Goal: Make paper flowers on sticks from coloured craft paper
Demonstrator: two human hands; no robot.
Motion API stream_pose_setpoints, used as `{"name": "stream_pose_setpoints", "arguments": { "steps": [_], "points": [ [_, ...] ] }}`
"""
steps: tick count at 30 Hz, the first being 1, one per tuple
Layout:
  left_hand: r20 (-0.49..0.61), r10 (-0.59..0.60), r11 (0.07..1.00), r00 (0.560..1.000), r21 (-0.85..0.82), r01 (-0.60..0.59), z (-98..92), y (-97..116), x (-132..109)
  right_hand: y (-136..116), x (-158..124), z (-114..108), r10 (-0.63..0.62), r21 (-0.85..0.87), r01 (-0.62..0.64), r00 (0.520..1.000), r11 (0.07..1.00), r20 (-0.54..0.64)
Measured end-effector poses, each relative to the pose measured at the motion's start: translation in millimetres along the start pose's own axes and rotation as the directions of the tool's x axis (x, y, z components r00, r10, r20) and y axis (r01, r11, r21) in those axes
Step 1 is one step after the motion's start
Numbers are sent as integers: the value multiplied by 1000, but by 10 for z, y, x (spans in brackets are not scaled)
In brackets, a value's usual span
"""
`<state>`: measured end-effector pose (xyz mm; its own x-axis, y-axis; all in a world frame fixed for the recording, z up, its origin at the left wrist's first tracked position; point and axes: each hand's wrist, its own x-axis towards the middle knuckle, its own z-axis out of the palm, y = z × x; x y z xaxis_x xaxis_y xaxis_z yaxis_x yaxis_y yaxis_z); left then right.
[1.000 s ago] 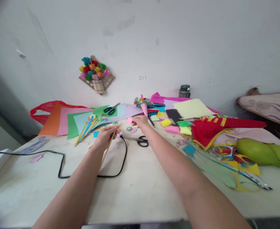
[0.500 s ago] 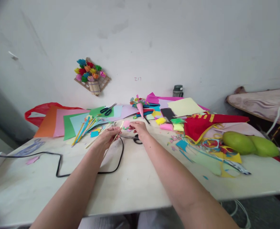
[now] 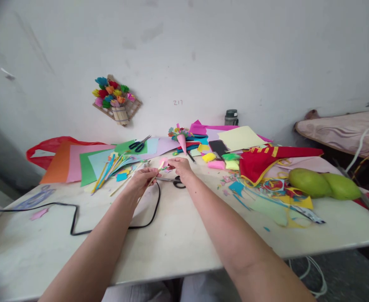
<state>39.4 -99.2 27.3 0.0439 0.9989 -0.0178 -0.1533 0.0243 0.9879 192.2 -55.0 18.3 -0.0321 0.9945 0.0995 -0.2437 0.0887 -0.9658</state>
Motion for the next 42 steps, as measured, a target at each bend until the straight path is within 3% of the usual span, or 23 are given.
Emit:
{"name": "stream_pose_setpoints", "arguments": {
  "steps": [16,29,34,42],
  "points": [
    [-26,24,999,999,33,-23,-14,-15,21,9,-11,15,2,-7,-2,999,1000,33],
    [-27,10,999,1000,45,-9,-30,-40,43,6,-31,64,30,111,-39,996,993,79],
    [-4,30,997,1000,74,-30,-31,-44,43,-2,-75,93,41,147,-65,986,987,161],
    [-9,37,993,999,113,-35,-11,-31,17,-13,-94,99,67,151,-90,986,984,152]
  ]
}}
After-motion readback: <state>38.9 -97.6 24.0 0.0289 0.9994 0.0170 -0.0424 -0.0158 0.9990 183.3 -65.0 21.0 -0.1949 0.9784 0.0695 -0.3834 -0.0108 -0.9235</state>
